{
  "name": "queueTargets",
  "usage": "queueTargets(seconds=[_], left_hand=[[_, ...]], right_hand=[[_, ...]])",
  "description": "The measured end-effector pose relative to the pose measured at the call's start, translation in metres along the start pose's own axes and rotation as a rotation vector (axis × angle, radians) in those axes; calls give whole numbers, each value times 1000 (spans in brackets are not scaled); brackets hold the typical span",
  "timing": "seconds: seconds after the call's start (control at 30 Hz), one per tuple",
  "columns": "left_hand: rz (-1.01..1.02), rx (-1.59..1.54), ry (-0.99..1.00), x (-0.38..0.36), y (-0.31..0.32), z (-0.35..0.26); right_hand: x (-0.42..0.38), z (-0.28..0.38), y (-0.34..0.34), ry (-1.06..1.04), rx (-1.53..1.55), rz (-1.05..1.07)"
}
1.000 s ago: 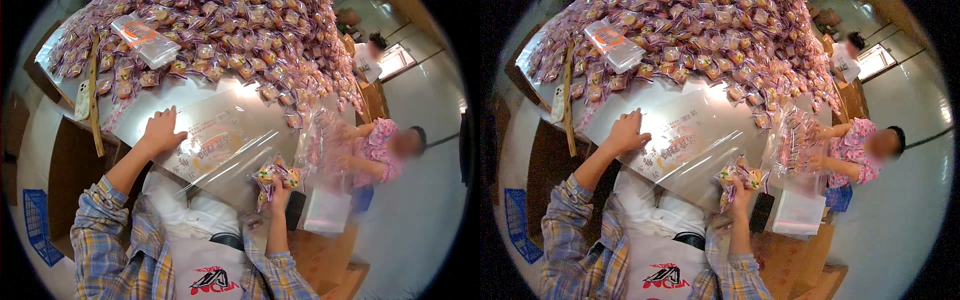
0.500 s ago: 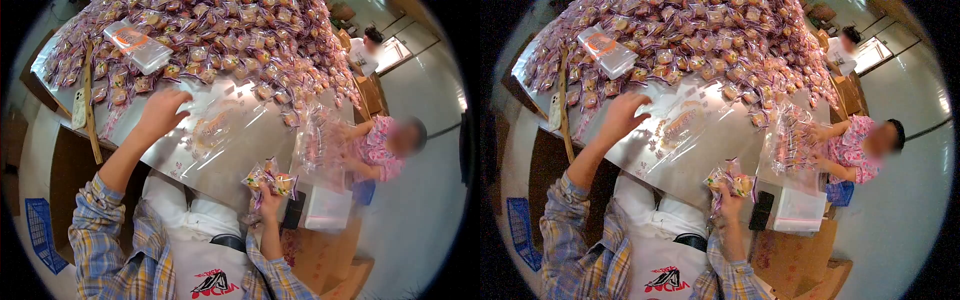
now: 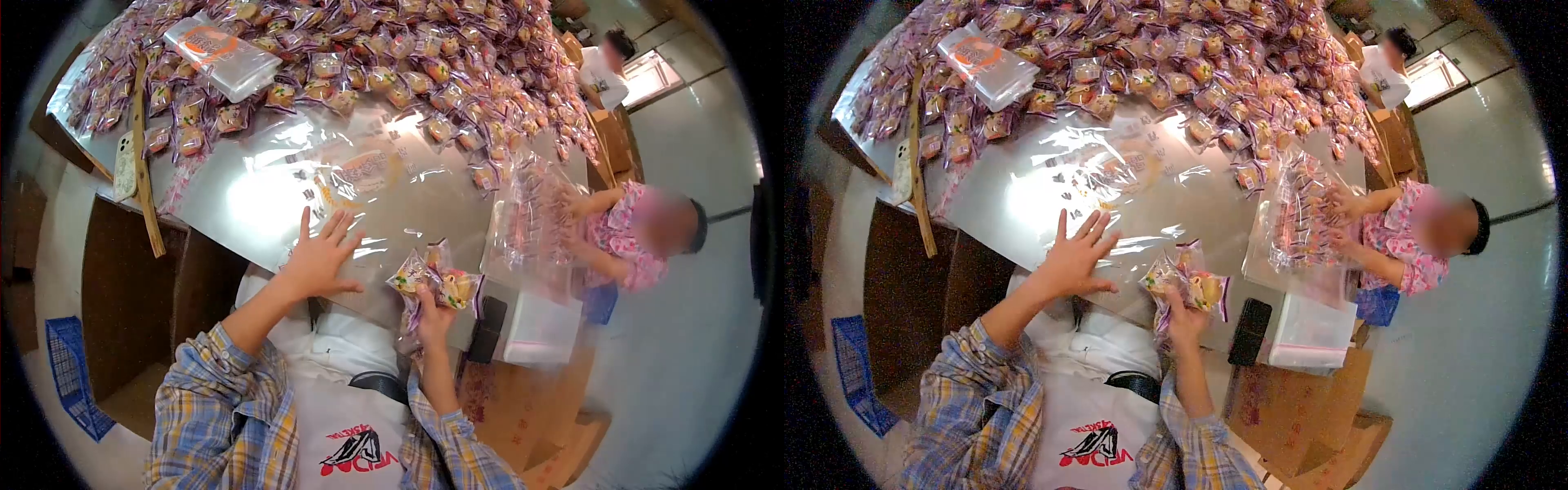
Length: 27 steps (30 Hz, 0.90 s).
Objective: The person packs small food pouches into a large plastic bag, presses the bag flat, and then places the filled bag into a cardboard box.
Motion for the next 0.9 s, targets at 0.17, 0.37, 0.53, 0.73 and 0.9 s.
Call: queueTargets(seconds=[0.17,0.37,0.53,0.73,0.9], left_hand=[[-8,62,79,8,-36,12],[39,-25,-5,-1,-29,18],[-215,-1,10,-12,-29,16],[-142,-254,-177,-10,-48,20],[-205,-409,-343,-9,-50,21]], right_hand=[[11,27,10,-175,-39,5],[15,15,5,-75,-332,28],[10,6,7,-325,-291,68],[12,39,12,-509,-504,182],[13,71,20,-772,-543,277]])
Point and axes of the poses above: each hand's wrist, its own x-axis towards the middle knuckle, its own y-axis out of the palm, z = x × y, the point moved 3 cm from there along x, towards the middle knuckle, and after that the axes turned 13 degrees about -z, right-handed, at the moved point
